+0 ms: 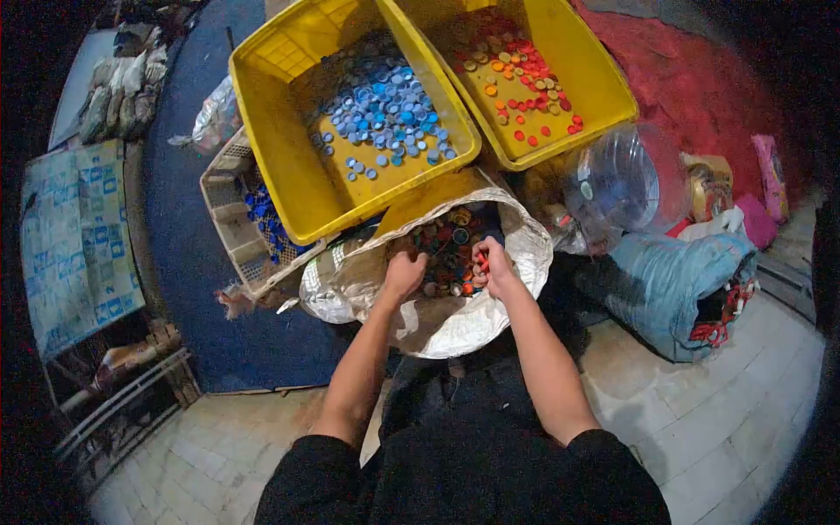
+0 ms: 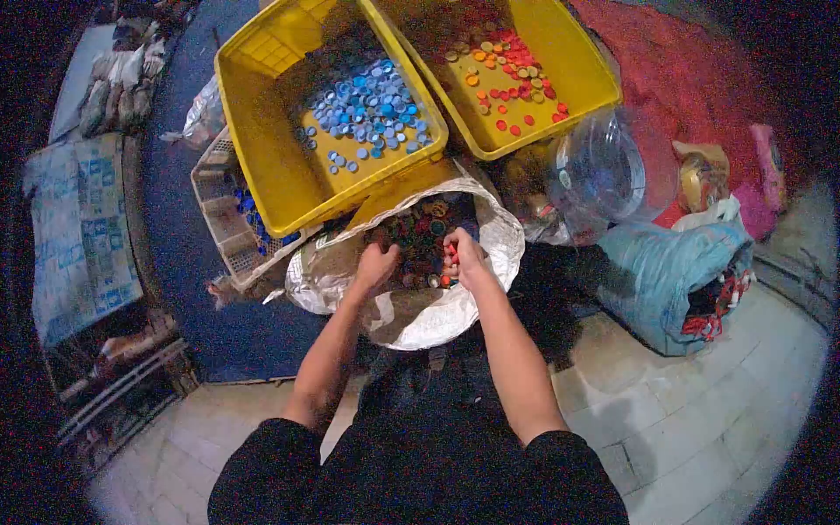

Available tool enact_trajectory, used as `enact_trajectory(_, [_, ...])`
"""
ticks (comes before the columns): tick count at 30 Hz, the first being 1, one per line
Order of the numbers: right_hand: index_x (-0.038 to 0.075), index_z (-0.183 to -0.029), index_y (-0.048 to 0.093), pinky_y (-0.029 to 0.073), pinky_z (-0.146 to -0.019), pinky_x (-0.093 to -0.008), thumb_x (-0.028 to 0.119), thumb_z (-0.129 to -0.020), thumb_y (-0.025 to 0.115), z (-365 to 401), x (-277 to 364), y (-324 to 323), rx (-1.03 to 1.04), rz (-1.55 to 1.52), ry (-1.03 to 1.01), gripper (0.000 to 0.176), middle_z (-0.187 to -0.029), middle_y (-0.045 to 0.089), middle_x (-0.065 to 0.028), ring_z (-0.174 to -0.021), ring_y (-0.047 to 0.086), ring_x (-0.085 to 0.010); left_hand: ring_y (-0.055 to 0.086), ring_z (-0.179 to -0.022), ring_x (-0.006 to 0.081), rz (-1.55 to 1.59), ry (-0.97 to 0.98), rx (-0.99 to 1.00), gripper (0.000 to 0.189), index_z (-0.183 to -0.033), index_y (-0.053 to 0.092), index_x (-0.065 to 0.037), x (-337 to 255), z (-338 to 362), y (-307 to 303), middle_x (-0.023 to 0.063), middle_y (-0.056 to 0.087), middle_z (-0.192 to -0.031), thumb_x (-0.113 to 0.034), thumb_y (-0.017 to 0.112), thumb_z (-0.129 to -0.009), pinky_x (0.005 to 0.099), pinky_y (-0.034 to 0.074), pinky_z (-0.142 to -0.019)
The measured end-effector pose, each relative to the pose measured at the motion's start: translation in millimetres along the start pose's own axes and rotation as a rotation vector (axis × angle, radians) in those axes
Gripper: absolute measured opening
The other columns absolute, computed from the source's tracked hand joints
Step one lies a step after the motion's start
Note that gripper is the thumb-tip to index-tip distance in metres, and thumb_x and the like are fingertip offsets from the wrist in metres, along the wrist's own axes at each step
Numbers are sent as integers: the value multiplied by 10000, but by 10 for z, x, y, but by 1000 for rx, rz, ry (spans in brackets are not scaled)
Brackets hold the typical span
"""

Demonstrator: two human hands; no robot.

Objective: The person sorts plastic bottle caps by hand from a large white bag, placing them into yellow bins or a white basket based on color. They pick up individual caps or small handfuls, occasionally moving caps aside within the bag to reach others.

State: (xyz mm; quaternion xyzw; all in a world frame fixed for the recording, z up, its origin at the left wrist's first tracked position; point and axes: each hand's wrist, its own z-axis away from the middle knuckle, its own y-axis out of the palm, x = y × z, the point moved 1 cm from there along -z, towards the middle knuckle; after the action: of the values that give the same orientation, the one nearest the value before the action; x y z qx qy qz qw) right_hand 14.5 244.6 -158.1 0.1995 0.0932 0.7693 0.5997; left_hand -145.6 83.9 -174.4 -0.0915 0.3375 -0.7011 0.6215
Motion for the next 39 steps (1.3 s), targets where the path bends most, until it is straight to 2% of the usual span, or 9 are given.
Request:
enact_trajectory(5, [52, -831, 602, 391, -442, -339, 344, -777, 648, -360, 37, 196, -18, 713, -98, 301, -682, 543, -68, -561, 533, -189, 630, -744, 266, 727, 71, -133, 335, -1003, 560, 49, 45, 519, 67, 181, 641, -809, -265, 527, -889, 358, 489, -692])
enact_trajectory(8, [-5, -1100, 635, 418, -968, -415, 347, -811, 593, -741, 19, 567, -52, 1768, -246, 458, -1166, 577, -250, -1120, 544, -392, 611, -732, 195, 822, 119, -220, 272, -998, 577, 13, -9, 769, 49, 120, 636, -802, -235, 559, -889, 320, 486, -686])
enact_trajectory(10, [55, -1222, 563, 370, -1022, -413, 425, -852, 500, -1273, -168, 616, -40, 1942, -441, 527, -1303, 502, -190, -1207, 478, -352, 571, -708, 119, 731, 166, -310, 207, -1020, 570, -25, -3, 921, 54, 50, 615, -822, -206, 557, -921, 264, 480, -674])
enact_trajectory(14, [142, -1266, 536, 326, -1032, -468, 435, -853, 505, -1619, -215, 789, -59, 1850, -1040, 508, -1350, 483, -109, -1245, 437, -324, 576, -778, 112, 920, 181, -446, 199, -1025, 580, -23, -4, 1158, 49, 46, 619, -841, -189, 558, -919, 273, 476, -719])
enact_trajectory(23, [98, -1242, 534, 342, -1011, -467, 388, -885, 448, -1427, -26, 906, 63, 2115, -970, 468, -1314, 498, -164, -1193, 465, -362, 600, -811, 165, 1010, 193, -464, 228, -1038, 582, -31, -27, 1644, 58, 90, 642, -889, -204, 595, -890, 288, 470, -734])
enact_trajectory(25, [78, -1194, 567, 344, -1007, -477, 358, -885, 448, -1456, -66, 846, 53, 2091, -1309, 433, -1275, 526, -175, -1172, 476, -379, 586, -832, 157, 1033, 204, -461, 236, -1035, 582, -30, 10, 1669, 70, 79, 628, -900, -212, 602, -886, 289, 462, -762])
enact_trajectory(31, [15, -1142, 591, 465, -830, -352, 363, -834, 636, -920, -148, 518, 132, 1602, -649, 467, -1053, 644, -165, -956, 615, -295, 600, -779, 163, 1067, 254, -413, 220, -1025, 549, -5, 119, 1711, 180, 99, 636, -887, -182, 542, -895, 290, 478, -725])
enact_trajectory(34, [-29, -1059, 601, 416, -614, -247, 385, -835, 669, 278, -126, 728, 254, 1301, -696, 476, -707, 521, -6, -645, 457, -82, 509, -642, 101, 1434, 129, -122, 183, -1033, 522, -37, 120, 1497, 311, 51, 587, -807, -119, 488, -873, 257, 440, -588])
enact_trajectory(39, [26, -1072, 568, 390, -583, -204, 266, -857, 673, 1030, -64, 626, 315, 987, -643, 339, -730, 526, 32, -651, 446, -34, 471, -601, 132, 1796, 22, 169, 184, -998, 509, -149, -266, 1647, 78, -12, 514, -741, -300, 529, -896, 314, 454, -606])
